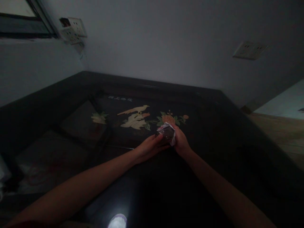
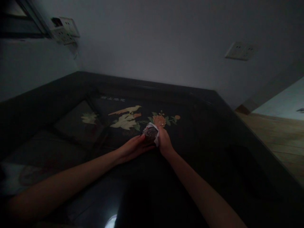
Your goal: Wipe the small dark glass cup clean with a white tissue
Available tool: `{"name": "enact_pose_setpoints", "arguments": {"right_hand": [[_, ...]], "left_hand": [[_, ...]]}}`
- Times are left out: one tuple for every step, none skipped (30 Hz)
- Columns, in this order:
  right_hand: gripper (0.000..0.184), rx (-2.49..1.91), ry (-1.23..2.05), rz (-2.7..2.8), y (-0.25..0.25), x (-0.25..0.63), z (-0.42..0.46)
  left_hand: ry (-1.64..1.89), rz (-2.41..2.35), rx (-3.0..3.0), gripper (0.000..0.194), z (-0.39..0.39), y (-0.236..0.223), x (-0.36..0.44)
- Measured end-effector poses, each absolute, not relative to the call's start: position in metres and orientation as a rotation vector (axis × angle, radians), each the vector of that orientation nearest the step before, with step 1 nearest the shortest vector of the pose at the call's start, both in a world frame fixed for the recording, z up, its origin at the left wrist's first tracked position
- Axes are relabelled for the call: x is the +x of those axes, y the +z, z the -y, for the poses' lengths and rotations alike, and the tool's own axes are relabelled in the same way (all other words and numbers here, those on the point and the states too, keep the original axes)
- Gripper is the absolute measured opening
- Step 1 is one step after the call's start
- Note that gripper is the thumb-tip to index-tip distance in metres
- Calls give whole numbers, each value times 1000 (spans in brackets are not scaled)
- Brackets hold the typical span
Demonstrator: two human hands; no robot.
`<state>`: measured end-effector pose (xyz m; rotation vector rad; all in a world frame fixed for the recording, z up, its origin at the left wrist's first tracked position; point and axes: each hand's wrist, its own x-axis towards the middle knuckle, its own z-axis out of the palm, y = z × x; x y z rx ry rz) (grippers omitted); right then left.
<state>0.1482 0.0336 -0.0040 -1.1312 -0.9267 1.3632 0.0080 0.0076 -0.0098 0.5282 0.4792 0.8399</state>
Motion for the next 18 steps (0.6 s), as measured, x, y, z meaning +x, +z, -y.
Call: {"name": "enact_pose_setpoints", "arguments": {"right_hand": [[32,-1110,1432,842,-4,148,-35],[33,-1091,1476,780,-4,147,-37],[33,-1075,1498,745,-3,147,-38],[34,-1064,1508,729,-2,146,-38],[35,-1058,1511,722,0,147,-38],[36,-1054,1516,724,1,147,-36],[38,-1047,1522,734,3,148,-34],[39,-1036,1523,751,4,150,-30],[40,-1025,1522,776,6,152,-25],[42,-1014,1516,810,8,154,-20],[43,-1003,1500,846,9,156,-14],[47,-1009,1495,888,11,158,-7],[50,-1028,1490,925,13,160,-1],[52,-1053,1481,961,14,163,5],[54,-1083,1462,989,15,165,11],[54,-1114,1439,1008,16,167,16],[53,-1145,1403,1025,17,168,20],[51,-1175,1358,1045,17,170,24]], "left_hand": [[843,-479,528,36,-7,-9,8],[847,-481,525,36,-7,-8,7],[851,-486,523,36,-7,-7,7],[852,-491,521,36,-6,-6,7],[854,-497,522,37,-6,-5,7],[858,-501,526,38,-6,-5,7],[861,-501,534,40,-6,-5,7],[867,-501,543,42,-6,-5,7],[877,-499,554,44,-5,-5,8],[891,-500,565,46,-5,-5,8],[906,-501,575,47,-5,-5,9],[923,-504,583,47,-5,-5,9],[939,-509,588,47,-4,-5,10],[954,-515,589,46,-4,-5,11],[965,-522,588,45,-3,-4,11],[970,-531,584,44,-2,-3,11],[973,-538,582,42,-1,-2,11],[976,-541,582,41,-1,-1,11]]}}
